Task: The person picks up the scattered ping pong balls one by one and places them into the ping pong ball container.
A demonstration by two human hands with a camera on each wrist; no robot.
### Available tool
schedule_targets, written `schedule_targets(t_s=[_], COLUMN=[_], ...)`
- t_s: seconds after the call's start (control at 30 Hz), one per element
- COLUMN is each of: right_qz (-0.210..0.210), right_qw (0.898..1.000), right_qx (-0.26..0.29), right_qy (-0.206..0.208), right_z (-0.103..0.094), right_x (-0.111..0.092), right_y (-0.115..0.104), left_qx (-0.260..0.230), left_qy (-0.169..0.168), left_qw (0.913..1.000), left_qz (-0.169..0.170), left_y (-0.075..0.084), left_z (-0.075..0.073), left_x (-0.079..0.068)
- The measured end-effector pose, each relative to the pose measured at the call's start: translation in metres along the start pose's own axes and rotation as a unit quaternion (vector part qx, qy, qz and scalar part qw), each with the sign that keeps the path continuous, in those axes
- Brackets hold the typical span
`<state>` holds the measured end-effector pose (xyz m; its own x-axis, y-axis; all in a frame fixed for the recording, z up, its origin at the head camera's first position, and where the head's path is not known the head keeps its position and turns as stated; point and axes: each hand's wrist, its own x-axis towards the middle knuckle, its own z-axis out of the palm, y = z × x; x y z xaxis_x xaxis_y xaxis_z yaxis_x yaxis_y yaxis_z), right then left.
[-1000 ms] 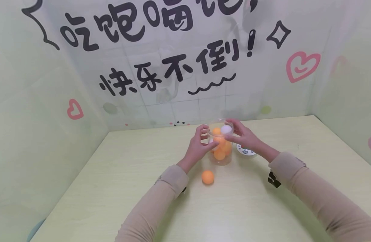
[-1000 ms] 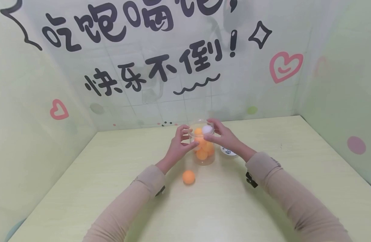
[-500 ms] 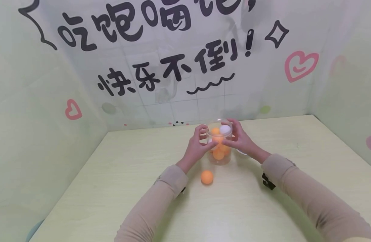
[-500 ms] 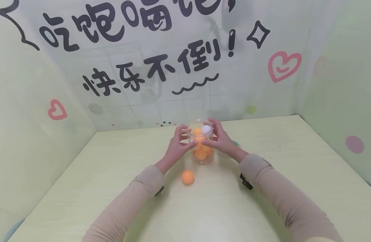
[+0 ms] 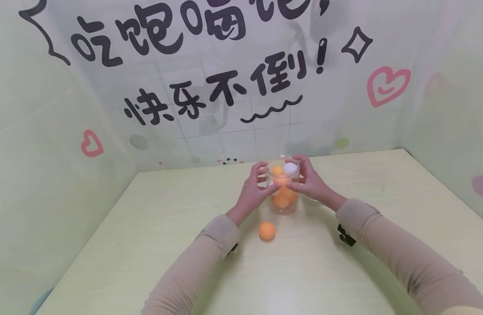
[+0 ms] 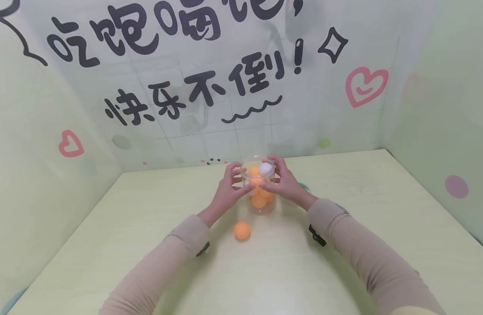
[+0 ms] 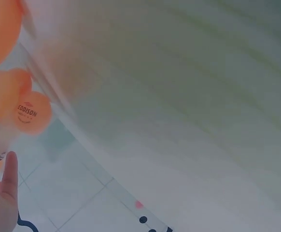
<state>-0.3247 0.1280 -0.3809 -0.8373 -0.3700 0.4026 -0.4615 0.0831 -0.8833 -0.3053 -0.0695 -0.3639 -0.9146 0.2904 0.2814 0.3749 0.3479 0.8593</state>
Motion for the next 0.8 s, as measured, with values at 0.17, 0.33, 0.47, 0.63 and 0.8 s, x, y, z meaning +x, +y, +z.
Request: schedule_targets(t_s=[0.17, 0.33, 0.47, 0.63, 0.8], right_qz=[-0.007, -0.009, -0.014, -0.01, -0.005], right_qw=[1.0, 1.0, 1.0, 1.0, 1.0], right_qx=[0.0, 0.003, 0.005, 0.021, 0.02], right_qy=[0.001, 0.004, 0.009, 0.008, 0.005], right_z=[-0.002, -0.002, -0.002, -0.001, 0.0], right_x=[0.0, 0.001, 0.0, -0.001, 0.0], right_y=[0.002, 0.004, 0.005, 0.003, 0.001], left_qx=[0.048, 0.072, 0.112, 0.214, 0.316], left_qy=[-0.008, -0.021, -0.035, -0.041, -0.107], left_qw=[0.9987, 0.9971, 0.9922, 0.9721, 0.9385], left_qz=[0.014, -0.009, -0.041, -0.087, -0.089], left_y=[0.001, -0.004, 0.003, 0.013, 0.019], left_z=[0.0, -0.002, -0.006, -0.015, -0.017], left_x=[0.001, 0.005, -0.001, -0.016, -0.036])
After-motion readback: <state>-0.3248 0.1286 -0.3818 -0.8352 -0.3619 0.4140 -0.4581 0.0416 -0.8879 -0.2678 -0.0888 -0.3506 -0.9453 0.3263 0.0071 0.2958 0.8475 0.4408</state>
